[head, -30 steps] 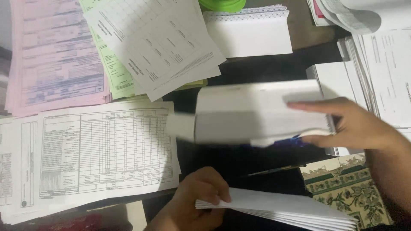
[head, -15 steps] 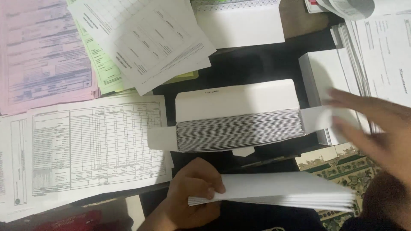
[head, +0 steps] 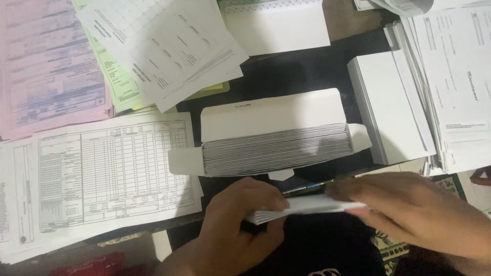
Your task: Organizing and packing stacks of white envelopes into a cardboard box on a desk.
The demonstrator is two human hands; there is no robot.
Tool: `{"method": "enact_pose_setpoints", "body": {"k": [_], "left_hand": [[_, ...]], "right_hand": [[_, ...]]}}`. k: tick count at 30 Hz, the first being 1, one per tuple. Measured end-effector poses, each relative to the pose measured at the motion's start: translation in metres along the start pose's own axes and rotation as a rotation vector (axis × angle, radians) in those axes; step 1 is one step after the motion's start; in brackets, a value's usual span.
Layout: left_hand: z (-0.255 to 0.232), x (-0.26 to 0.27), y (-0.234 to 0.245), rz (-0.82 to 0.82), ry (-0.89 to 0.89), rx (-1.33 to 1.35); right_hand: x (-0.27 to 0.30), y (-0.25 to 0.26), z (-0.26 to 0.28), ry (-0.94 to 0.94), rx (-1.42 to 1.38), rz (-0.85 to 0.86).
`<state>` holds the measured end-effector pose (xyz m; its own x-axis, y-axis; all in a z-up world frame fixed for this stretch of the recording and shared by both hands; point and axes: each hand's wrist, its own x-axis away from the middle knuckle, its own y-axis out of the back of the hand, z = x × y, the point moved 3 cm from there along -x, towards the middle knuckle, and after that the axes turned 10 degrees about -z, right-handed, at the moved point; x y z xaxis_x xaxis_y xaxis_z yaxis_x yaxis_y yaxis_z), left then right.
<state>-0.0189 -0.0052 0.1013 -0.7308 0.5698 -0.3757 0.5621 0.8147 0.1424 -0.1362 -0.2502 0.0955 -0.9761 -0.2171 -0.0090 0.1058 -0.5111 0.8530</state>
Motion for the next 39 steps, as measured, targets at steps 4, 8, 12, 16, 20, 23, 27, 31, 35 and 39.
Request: {"method": "enact_pose_setpoints", "body": {"k": [4, 8, 12, 16, 20, 23, 27, 31, 35, 39], "left_hand": [[-0.005, -0.004, 0.0, 0.028, 0.044, -0.091], [-0.016, -0.013, 0.009, 0.151, 0.291, -0.15], [0.005, -0.008, 0.019, 0.121, -0.006, -0.194], [0.026, -0.017, 0.012, 0.123, -0.105, -0.523], [0.039, -0.015, -0.001, 0.177, -0.214, -0.948], [0.044, -0.011, 0.0, 0.147, -0.293, -1.06], [0.043, -0.008, 0.005, 0.153, -0.357, -1.068], [0.033, -0.01, 0.001, 0.025, -0.426, -1.073], [0.036, -0.006, -0.002, 0.029, -0.343, -1.207], [0.029, -0.008, -0.002, 0.028, -0.338, -1.203]], "right_hand": [[0.007, -0.016, -0.014, -0.029, -0.039, 0.016], [0.028, -0.034, -0.045, 0.003, -0.13, -0.089], [0.062, -0.028, -0.093, -0.008, -0.357, -0.394], [0.124, -0.055, -0.179, -1.303, -0.018, -0.985], [0.096, -0.041, -0.194, -0.885, -0.658, -1.155], [0.071, -0.028, -0.154, -1.038, -0.404, -1.249], [0.016, -0.012, -0.092, -0.229, 0.089, -1.238], [-0.001, -0.027, -0.083, -0.323, 0.266, -1.226], [-0.032, -0.03, -0.072, -0.257, 0.172, -1.223], [-0.054, -0.027, -0.066, -0.424, -0.211, -1.174]]}}
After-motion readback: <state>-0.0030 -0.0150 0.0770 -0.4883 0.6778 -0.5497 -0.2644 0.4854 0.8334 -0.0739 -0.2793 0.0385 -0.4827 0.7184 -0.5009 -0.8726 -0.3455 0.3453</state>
